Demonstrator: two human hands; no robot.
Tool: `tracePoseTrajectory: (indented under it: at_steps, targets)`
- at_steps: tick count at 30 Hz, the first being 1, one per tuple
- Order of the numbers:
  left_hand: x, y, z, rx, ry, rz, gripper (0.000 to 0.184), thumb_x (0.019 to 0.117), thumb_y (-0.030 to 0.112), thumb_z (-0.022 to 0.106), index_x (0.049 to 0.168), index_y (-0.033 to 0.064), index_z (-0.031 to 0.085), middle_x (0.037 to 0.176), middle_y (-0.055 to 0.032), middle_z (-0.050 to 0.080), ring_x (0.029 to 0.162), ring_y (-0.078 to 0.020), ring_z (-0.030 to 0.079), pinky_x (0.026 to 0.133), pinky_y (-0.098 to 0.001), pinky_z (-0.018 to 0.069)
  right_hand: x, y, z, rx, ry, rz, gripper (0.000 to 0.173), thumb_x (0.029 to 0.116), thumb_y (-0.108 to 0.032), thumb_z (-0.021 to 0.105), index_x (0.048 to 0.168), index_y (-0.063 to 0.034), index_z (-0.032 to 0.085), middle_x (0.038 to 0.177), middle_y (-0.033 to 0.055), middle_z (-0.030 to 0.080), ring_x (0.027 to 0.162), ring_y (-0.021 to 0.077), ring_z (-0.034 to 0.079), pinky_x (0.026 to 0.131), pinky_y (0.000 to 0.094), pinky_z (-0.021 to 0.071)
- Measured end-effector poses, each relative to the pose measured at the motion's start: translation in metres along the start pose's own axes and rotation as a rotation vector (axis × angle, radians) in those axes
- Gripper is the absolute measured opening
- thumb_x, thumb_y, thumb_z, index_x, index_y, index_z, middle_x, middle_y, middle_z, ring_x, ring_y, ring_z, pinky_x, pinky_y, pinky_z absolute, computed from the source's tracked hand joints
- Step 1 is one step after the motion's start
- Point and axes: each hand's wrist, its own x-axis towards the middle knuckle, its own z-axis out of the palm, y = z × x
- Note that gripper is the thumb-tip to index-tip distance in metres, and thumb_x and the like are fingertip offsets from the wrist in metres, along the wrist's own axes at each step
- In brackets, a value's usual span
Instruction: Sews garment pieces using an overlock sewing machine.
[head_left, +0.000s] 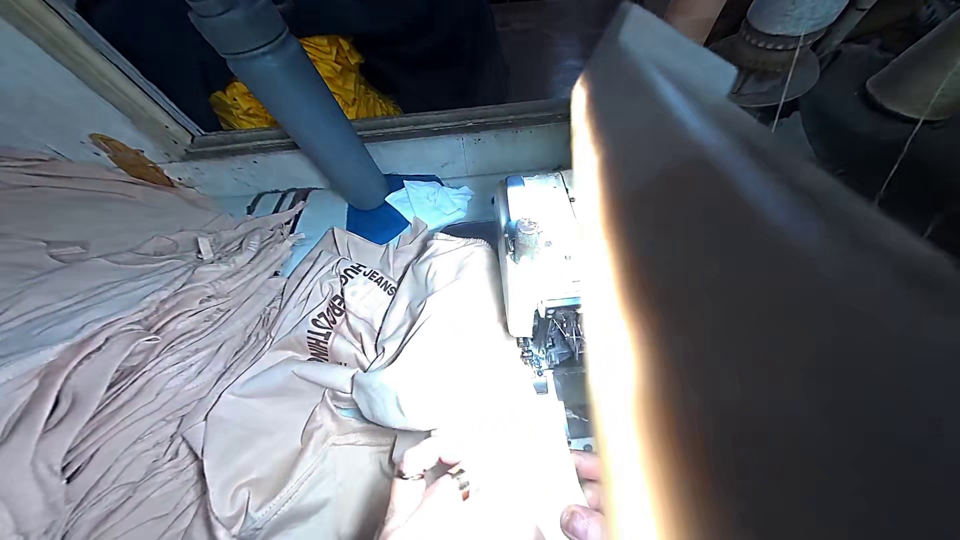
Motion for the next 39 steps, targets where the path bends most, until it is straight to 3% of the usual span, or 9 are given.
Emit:
tracePoseTrajectory:
  at_steps: [4, 8, 12, 19, 23, 27, 32, 36, 39]
  targets:
    - [0.02, -0.004, 0.016, 0.2, -0.01, 0.096, 0.017, 0.0964, 0.016, 0.064, 0.088, 0.0075, 0.076, 0.074, -0.0087, 0.069, 0.075, -0.0227, 0.061, 0.095, -0.0424, 0.0389, 0.006, 0.002, 0.005, -0.014, -0.022, -0.028, 0.031, 0.0878, 0.009, 0.067, 0.117, -0.0003, 0.072, 0.087, -0.0022, 0.078, 0.068, -0.0003, 0.068, 0.061, 0.0188, 0.0561]
    - [0.036, -0.013, 0.029, 0.405, 0.106, 0.126, 0.016, 0.095, 0.02, 0.063, 0.087, 0.0141, 0.076, 0.069, -0.0014, 0.063, 0.068, -0.0161, 0.055, 0.088, -0.0386, 0.038, 0.01, 0.008, 0.015, -0.02, 0.03, -0.048, 0.023, 0.0872, 0.012, 0.064, 0.105, 0.0006, 0.074, 0.082, -0.002, 0.076, 0.066, 0.0007, 0.067, 0.059, 0.02, 0.0569]
    - [0.036, -0.017, 0.028, 0.396, 0.108, 0.102, 0.018, 0.0973, 0.019, 0.062, 0.095, 0.014, 0.078, 0.072, -0.0015, 0.065, 0.068, -0.0153, 0.058, 0.091, -0.0409, 0.0388, 0.012, 0.011, 0.02, -0.011, 0.03, -0.064, 0.015, 0.0915, 0.008, 0.063, 0.098, 0.0005, 0.073, 0.074, -0.001, 0.074, 0.06, 0.0021, 0.066, 0.055, 0.0206, 0.0556]
    - [0.037, -0.017, 0.035, 0.378, 0.193, 0.114, 0.016, 0.0951, 0.02, 0.064, 0.09, 0.0136, 0.078, 0.071, -0.0013, 0.065, 0.068, -0.0138, 0.057, 0.093, -0.0395, 0.0372, 0.012, 0.013, 0.026, 0.004, 0.038, -0.052, 0.02, 0.0905, 0.01, 0.06, 0.098, -0.0031, 0.074, 0.075, -0.0035, 0.074, 0.061, 0.0008, 0.066, 0.056, 0.0194, 0.0557]
    - [0.036, -0.013, 0.032, 0.353, 0.16, 0.056, 0.016, 0.0942, 0.018, 0.065, 0.082, 0.0124, 0.074, 0.072, -0.0017, 0.067, 0.07, -0.0138, 0.06, 0.094, -0.0399, 0.0377, 0.012, 0.009, 0.027, -0.017, 0.033, -0.062, 0.02, 0.0915, 0.011, 0.059, 0.1, -0.0004, 0.073, 0.076, -0.0022, 0.075, 0.063, 0.0017, 0.068, 0.058, 0.0202, 0.0572]
    - [0.039, -0.016, 0.033, 0.413, 0.154, 0.107, 0.017, 0.096, 0.019, 0.062, 0.09, 0.0162, 0.078, 0.074, -0.0007, 0.065, 0.073, -0.015, 0.058, 0.091, -0.0404, 0.0367, 0.013, 0.008, 0.031, -0.026, 0.038, -0.082, 0.022, 0.0894, 0.013, 0.059, 0.1, 0.0001, 0.074, 0.076, -0.0037, 0.075, 0.063, 0.0007, 0.067, 0.059, 0.0195, 0.0568]
    - [0.042, -0.02, 0.024, 0.434, 0.145, 0.109, 0.019, 0.0974, 0.019, 0.061, 0.097, 0.0173, 0.08, 0.088, 0.0001, 0.073, 0.086, -0.0152, 0.065, 0.108, -0.0519, 0.0327, 0.015, 0.011, 0.036, -0.033, -0.001, -0.064, 0.02, 0.0911, 0.011, 0.058, 0.102, 0.0029, 0.073, 0.076, -0.0031, 0.074, 0.064, 0.0005, 0.066, 0.059, 0.02, 0.056]
    - [0.047, -0.038, 0.025, 0.411, 0.269, 0.09, 0.023, 0.0952, 0.023, 0.061, 0.087, 0.0189, 0.081, 0.099, 0.0034, 0.078, 0.094, -0.0118, 0.072, 0.11, -0.0569, 0.0363, 0.017, 0.005, 0.047, -0.026, -0.034, -0.024, 0.016, 0.0946, 0.009, 0.057, 0.101, 0.0055, 0.071, 0.078, 0.0017, 0.075, 0.064, 0.0031, 0.068, 0.06, 0.0211, 0.0576]
    - [0.052, -0.046, 0.022, 0.343, 0.322, -0.013, 0.022, 0.092, 0.026, 0.061, 0.08, 0.0213, 0.079, 0.101, 0.0064, 0.075, 0.094, -0.0087, 0.066, 0.089, -0.0346, 0.0498, 0.017, -0.001, 0.05, -0.056, -0.075, 0.021, 0.015, 0.0973, 0.007, 0.055, 0.101, 0.006, 0.069, 0.082, 0.0047, 0.077, 0.067, 0.0046, 0.071, 0.061, 0.0215, 0.0585]
